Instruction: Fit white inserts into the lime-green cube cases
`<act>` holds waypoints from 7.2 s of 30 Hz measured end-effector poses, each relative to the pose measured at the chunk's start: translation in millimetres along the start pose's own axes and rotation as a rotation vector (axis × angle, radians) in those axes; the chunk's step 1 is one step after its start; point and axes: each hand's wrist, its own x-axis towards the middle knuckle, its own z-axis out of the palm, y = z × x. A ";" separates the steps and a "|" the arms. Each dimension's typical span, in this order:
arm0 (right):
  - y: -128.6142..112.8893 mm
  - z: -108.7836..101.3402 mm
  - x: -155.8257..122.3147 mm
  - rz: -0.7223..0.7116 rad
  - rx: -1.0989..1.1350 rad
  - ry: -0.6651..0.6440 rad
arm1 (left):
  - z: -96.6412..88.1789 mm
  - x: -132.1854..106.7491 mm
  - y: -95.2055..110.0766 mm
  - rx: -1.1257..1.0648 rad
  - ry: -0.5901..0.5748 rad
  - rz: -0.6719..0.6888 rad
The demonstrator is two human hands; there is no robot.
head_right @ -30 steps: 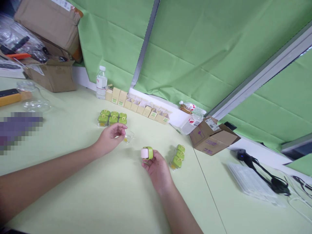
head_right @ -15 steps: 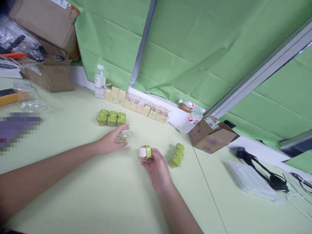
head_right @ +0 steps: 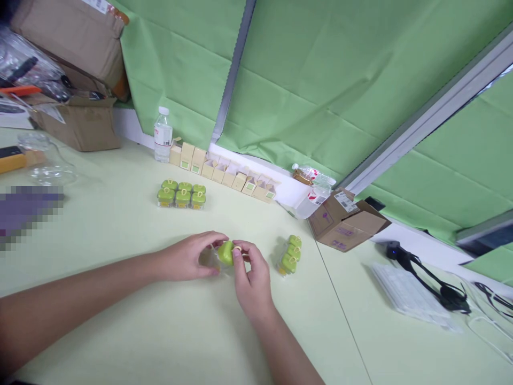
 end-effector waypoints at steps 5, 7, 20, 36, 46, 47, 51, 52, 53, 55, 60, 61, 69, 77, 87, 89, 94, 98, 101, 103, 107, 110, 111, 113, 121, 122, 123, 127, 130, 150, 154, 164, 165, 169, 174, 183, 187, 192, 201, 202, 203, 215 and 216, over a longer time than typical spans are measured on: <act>0.9 1.7 -2.6 -0.052 -0.151 -0.049 | -1.6 -0.2 0.6 -0.011 -0.019 0.009; 2.1 2.0 -2.7 -0.059 -0.181 -0.068 | -1.4 -0.3 2.0 -0.003 -0.025 0.019; 0.2 0.4 -3.1 -0.191 -0.350 -0.157 | -1.6 -2.1 5.0 0.020 -0.037 -0.021; -0.3 2.9 -0.6 -0.086 -0.257 -0.218 | -6.5 -1.2 4.7 0.070 0.064 0.041; 0.6 3.7 -0.4 -0.014 -0.162 -0.209 | -7.2 1.2 0.0 0.088 0.094 0.059; 0.8 3.2 -0.5 -0.017 -0.167 -0.204 | -7.6 1.4 -0.6 0.089 0.093 0.057; 2.4 -2.2 1.4 -0.040 -0.202 -0.157 | -9.1 2.1 -3.7 0.109 0.100 0.057; 3.1 -4.9 2.7 -0.046 -0.215 -0.131 | -9.5 2.2 -4.5 0.114 0.101 0.058; 3.8 -8.3 4.4 -0.054 -0.230 -0.095 | -9.9 2.2 -5.3 0.117 0.101 0.059; 4.8 -16.8 8.7 -0.076 -0.267 0.003 | -10.6 2.1 -6.6 0.121 0.101 0.058; -0.5 -47.5 21.4 -0.062 -0.454 0.160 | -11.7 1.1 -8.3 0.125 0.095 0.040; -2.8 -54.8 23.6 -0.050 -0.527 0.125 | -11.8 0.8 -8.3 0.125 0.093 0.040; -5.8 -93.2 28.4 0.112 -1.080 -0.202 | -12.1 0.5 -8.6 0.118 0.091 0.039; 2.6 -102.9 25.1 0.224 -1.208 -0.185 | -12.4 0.1 -8.9 0.133 0.094 0.053; 2.4 -106.0 25.0 0.316 -1.254 -0.188 | -13.4 0.8 -10.5 0.147 0.083 0.041; 4.1 -107.3 25.7 0.311 -1.242 -0.182 | -13.5 0.7 -10.6 0.147 0.084 0.040; 9.7 -111.5 26.0 0.274 -1.210 -0.159 | -13.4 0.3 -11.6 0.151 0.071 0.038; 10.2 -113.2 25.3 0.283 -1.210 -0.151 | -12.7 0.3 -11.8 0.158 0.068 0.038; 7.5 -115.3 24.4 0.286 -1.182 -0.194 | -12.7 0.3 -11.0 0.156 0.064 0.031; 4.9 -116.2 23.9 0.281 -1.151 -0.215 | -12.9 0.1 -10.6 0.157 0.058 0.025; 2.7 -111.3 24.3 0.256 -1.067 -0.136 | -12.8 0.1 -11.3 0.163 0.049 0.022; 9.0 -102.4 27.1 0.236 -1.034 -0.023 | -12.3 0.2 -12.2 0.171 0.049 0.025; 12.7 -99.7 28.4 0.225 -1.027 0.007 | -12.2 0.2 -12.2 0.173 0.048 0.023; 21.2 -96.0 31.6 0.200 -1.014 0.058 | -12.3 0.1 -11.9 0.176 0.042 0.019; 36.3 -114.5 41.7 0.120 -0.945 0.314 | -11.9 0.4 -12.1 0.187 0.033 0.029; 39.0 -120.4 43.3 0.115 -0.949 0.384 | -11.7 0.4 -12.3 0.187 0.033 0.030; 43.2 -126.4 45.2 0.121 -0.939 0.442 | -11.6 0.4 -12.2 0.187 0.033 0.031; 73.3 -143.2 53.3 0.281 -0.543 0.439 | -12.3 0.1 -10.5 0.190 0.031 0.033; 95.7 -142.6 57.2 0.342 -0.408 0.371 | -13.2 -0.2 -8.6 0.188 0.024 0.026; 72.8 -148.0 50.6 0.581 -0.711 0.492 | -13.4 -1.6 -9.5 0.203 -0.005 0.017; 73.7 -143.0 50.7 0.542 -0.652 0.495 | -13.0 -1.3 -9.7 0.201 -0.001 0.027; 82.2 -136.1 52.1 0.389 -0.433 0.634 | -13.4 -1.7 -8.1 0.216 -0.012 0.033; 79.7 -137.3 51.8 0.370 -0.440 0.675 | -13.1 -1.4 -8.0 0.218 -0.011 0.035; 59.5 -125.9 45.8 0.260 -0.474 0.788 | -15.8 3.2 -12.4 0.286 0.089 0.042; 28.1 -66.1 25.2 -0.067 -0.461 0.380 | -41.0 11.8 -27.1 0.398 0.404 -0.225; 22.2 -26.4 12.7 -0.158 -0.483 -0.097 | -68.4 13.8 -58.2 0.518 0.289 -0.326; 21.5 -29.9 14.0 -0.113 -0.466 -0.071 | -63.1 15.8 -60.7 0.558 0.257 -0.306; 16.2 -23.0 11.3 -0.132 -0.464 -0.140 | -66.3 15.2 -56.8 0.574 0.345 -0.361; 13.0 -3.4 7.2 0.004 -0.478 -0.340 | -65.9 17.2 -57.2 0.516 0.436 -0.359; 12.0 -1.9 9.6 0.042 -0.482 -0.371 | -64.6 17.0 -55.0 0.521 0.443 -0.353; 10.8 -0.3 12.9 0.076 -0.491 -0.396 | -63.3 16.6 -52.1 0.526 0.451 -0.349; 5.9 30.1 22.6 0.027 -0.516 -0.258 | -19.0 6.5 0.8 0.324 0.128 0.183; 6.6 28.7 22.8 0.013 -0.470 -0.267 | -16.8 5.6 3.0 0.315 0.113 0.213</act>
